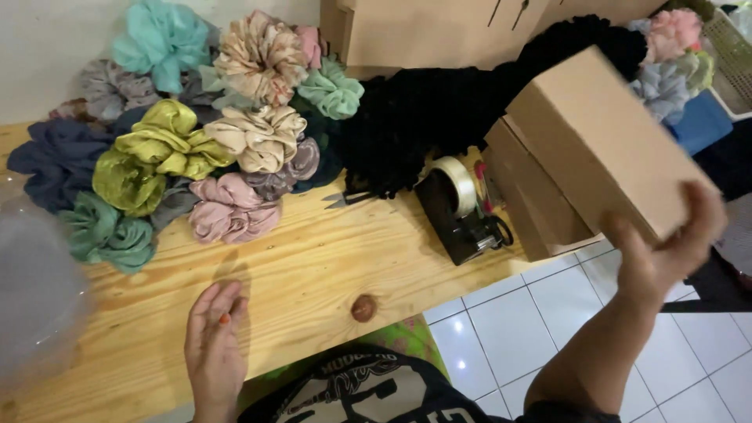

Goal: The person organizes fabric hair scrunchies on a table, assembles a cardboard box, places a scrunchie inside, and closes the box.

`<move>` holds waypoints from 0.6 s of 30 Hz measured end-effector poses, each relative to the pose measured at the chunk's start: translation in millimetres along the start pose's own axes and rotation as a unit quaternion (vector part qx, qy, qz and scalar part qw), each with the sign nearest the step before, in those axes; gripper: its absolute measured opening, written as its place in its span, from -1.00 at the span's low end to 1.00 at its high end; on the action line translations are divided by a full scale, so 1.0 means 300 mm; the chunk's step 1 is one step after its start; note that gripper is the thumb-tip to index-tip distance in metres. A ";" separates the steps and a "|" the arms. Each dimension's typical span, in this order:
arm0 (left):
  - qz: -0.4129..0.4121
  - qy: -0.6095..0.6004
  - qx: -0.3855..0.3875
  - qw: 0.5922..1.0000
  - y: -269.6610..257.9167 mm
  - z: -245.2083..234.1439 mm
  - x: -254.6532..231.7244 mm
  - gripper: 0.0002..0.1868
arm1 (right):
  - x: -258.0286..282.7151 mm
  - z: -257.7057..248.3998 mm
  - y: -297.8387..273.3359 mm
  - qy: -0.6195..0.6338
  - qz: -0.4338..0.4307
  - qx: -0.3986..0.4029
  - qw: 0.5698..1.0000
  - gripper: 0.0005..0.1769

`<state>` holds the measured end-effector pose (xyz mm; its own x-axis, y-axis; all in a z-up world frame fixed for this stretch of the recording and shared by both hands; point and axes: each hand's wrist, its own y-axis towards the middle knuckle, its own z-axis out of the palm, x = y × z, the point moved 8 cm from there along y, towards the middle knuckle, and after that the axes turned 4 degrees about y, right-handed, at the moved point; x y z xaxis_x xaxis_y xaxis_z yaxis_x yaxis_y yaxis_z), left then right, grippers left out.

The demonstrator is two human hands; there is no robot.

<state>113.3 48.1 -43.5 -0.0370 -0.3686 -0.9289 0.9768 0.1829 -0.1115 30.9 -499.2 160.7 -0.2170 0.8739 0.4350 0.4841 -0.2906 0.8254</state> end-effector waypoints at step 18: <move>0.028 0.068 -0.048 0.996 0.000 -0.011 0.047 -0.51 | -0.122 0.117 -0.014 0.072 0.011 0.130 0.989 0.04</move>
<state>112.0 45.8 -57.8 -0.0172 -0.2305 -0.9729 0.9534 0.2894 -0.0854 66.7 -516.2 128.8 -0.3132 0.7987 0.5137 0.6869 -0.1831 0.7033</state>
